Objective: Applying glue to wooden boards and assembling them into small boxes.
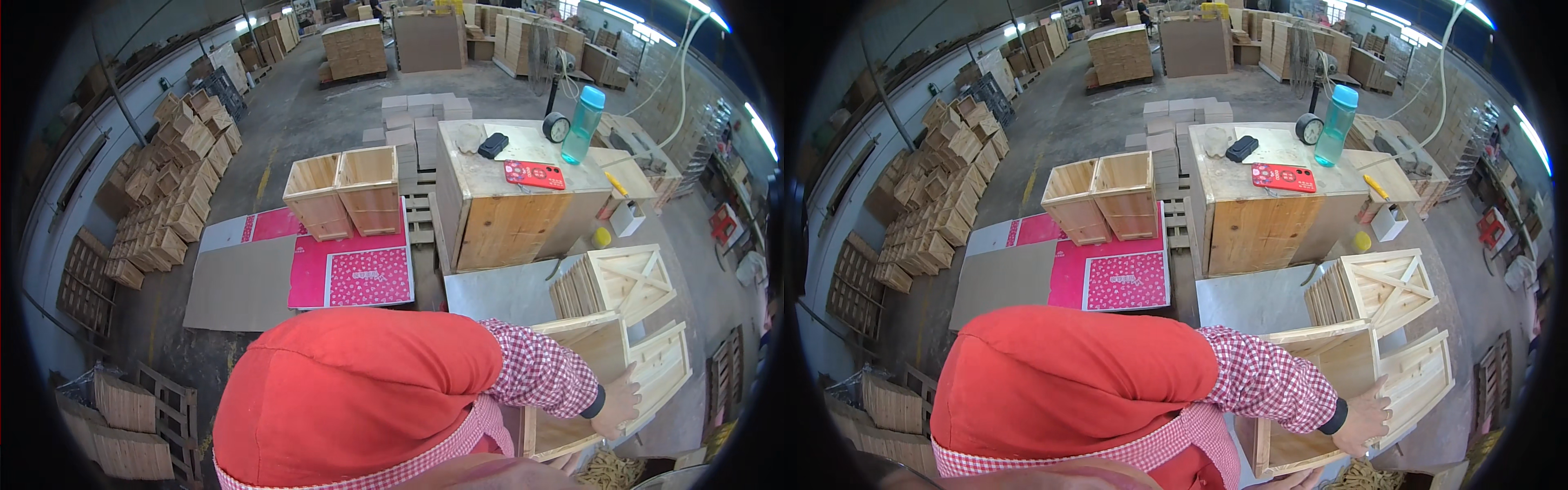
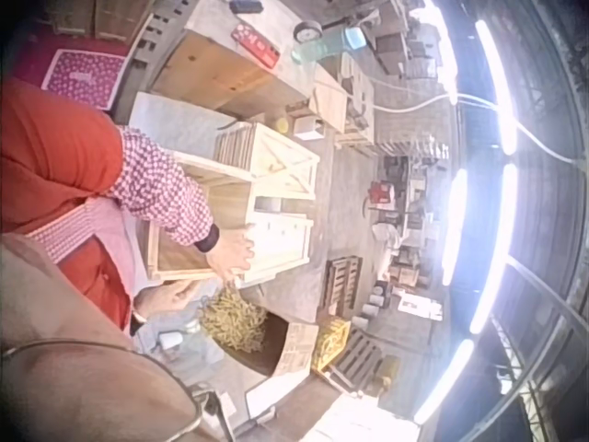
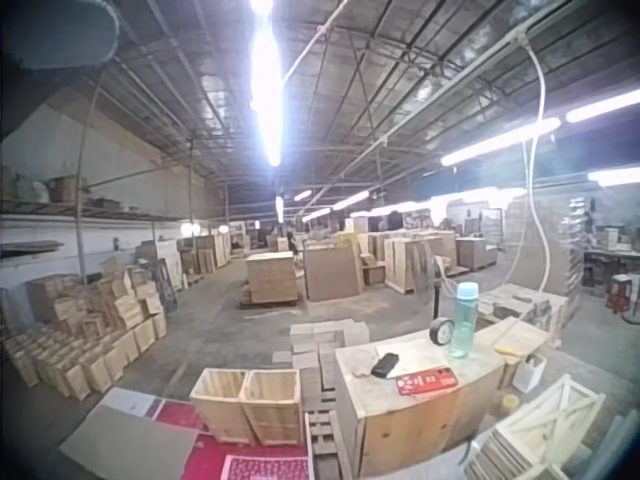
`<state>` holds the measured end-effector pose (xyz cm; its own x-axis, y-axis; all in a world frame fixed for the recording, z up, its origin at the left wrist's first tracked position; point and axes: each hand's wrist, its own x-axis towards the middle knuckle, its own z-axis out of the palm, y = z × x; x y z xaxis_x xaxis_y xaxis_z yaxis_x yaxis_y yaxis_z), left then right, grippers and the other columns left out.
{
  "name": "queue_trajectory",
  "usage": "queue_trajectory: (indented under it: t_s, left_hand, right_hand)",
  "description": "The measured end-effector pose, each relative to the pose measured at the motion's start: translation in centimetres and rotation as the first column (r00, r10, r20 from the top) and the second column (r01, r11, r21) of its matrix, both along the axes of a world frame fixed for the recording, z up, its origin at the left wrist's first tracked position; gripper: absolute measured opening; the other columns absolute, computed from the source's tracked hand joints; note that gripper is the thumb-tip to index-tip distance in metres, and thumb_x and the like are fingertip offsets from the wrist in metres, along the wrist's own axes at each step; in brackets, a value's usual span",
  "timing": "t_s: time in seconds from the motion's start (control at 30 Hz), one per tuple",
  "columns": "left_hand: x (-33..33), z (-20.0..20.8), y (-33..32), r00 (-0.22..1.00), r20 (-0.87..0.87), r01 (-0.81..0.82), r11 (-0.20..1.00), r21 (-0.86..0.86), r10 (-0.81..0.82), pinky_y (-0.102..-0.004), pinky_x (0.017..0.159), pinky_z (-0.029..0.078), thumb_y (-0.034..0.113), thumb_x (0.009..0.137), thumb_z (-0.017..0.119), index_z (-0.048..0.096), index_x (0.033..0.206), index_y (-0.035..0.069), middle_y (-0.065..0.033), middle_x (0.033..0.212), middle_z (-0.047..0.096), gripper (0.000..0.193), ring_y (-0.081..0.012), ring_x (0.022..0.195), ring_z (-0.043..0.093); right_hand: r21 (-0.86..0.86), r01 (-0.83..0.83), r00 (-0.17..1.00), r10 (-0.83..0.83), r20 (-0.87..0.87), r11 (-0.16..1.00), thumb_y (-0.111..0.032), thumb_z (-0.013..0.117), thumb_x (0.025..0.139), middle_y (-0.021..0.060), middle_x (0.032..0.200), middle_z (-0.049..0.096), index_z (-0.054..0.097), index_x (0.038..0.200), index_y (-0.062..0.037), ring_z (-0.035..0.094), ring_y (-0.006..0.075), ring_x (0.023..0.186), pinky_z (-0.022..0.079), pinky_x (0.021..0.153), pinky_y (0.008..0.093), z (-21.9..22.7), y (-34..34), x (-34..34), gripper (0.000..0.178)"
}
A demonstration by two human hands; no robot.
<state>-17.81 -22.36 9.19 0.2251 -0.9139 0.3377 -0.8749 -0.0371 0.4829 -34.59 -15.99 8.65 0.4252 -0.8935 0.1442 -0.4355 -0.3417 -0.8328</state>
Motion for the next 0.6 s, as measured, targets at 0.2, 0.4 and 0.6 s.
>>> queue_trajectory:
  t_s: [0.2,0.4,0.6]
  left_hand:
    - [-2.0,-0.3,2.1,0.981,0.18,0.12,0.96,-0.254,-0.075,-0.0705,0.101,0.013,0.051,0.069,0.067,0.064,0.103,0.01,-0.0166,0.116,0.056,0.054,-0.0346,0.122,0.041]
    - [-3.4,1.1,14.1,0.793,0.331,0.587,0.786,-0.191,-0.512,-0.0534,0.078,0.042,0.05,0.069,0.065,0.064,0.088,0.012,-0.0066,0.1,0.062,0.042,-0.0291,0.103,0.055]
    - [-4.1,-1.0,14.3,0.894,0.283,0.441,0.794,-0.417,-0.348,-0.0444,0.065,0.048,0.045,0.065,0.068,0.06,0.077,0.009,-0.007,0.089,0.062,0.039,-0.029,0.09,0.059]
  right_hand:
    - [-0.125,-0.02,0.961,0.053,0.271,0.992,-0.016,0.049,0.093,0.0231,0.117,0.058,0.053,0.12,0.0074,0.055,0.0312,0.108,0.043,0.094,0.0379,-3.1,-0.2,0.6,0.036]
    - [-0.182,-0.091,0.93,0.149,0.337,0.979,-0.013,0.053,0.091,0.0199,0.112,0.059,0.053,0.119,0.0071,0.057,0.0269,0.101,0.044,0.088,0.0364,-2.6,0.0,0.9,0.034]
    - [-0.659,-0.282,0.423,0.707,0.566,0.697,-0.015,0.052,0.092,0.0194,0.107,0.059,0.053,0.117,0.0072,0.057,0.0258,0.095,0.045,0.086,0.0353,-5.4,-5.3,3.6,0.033]
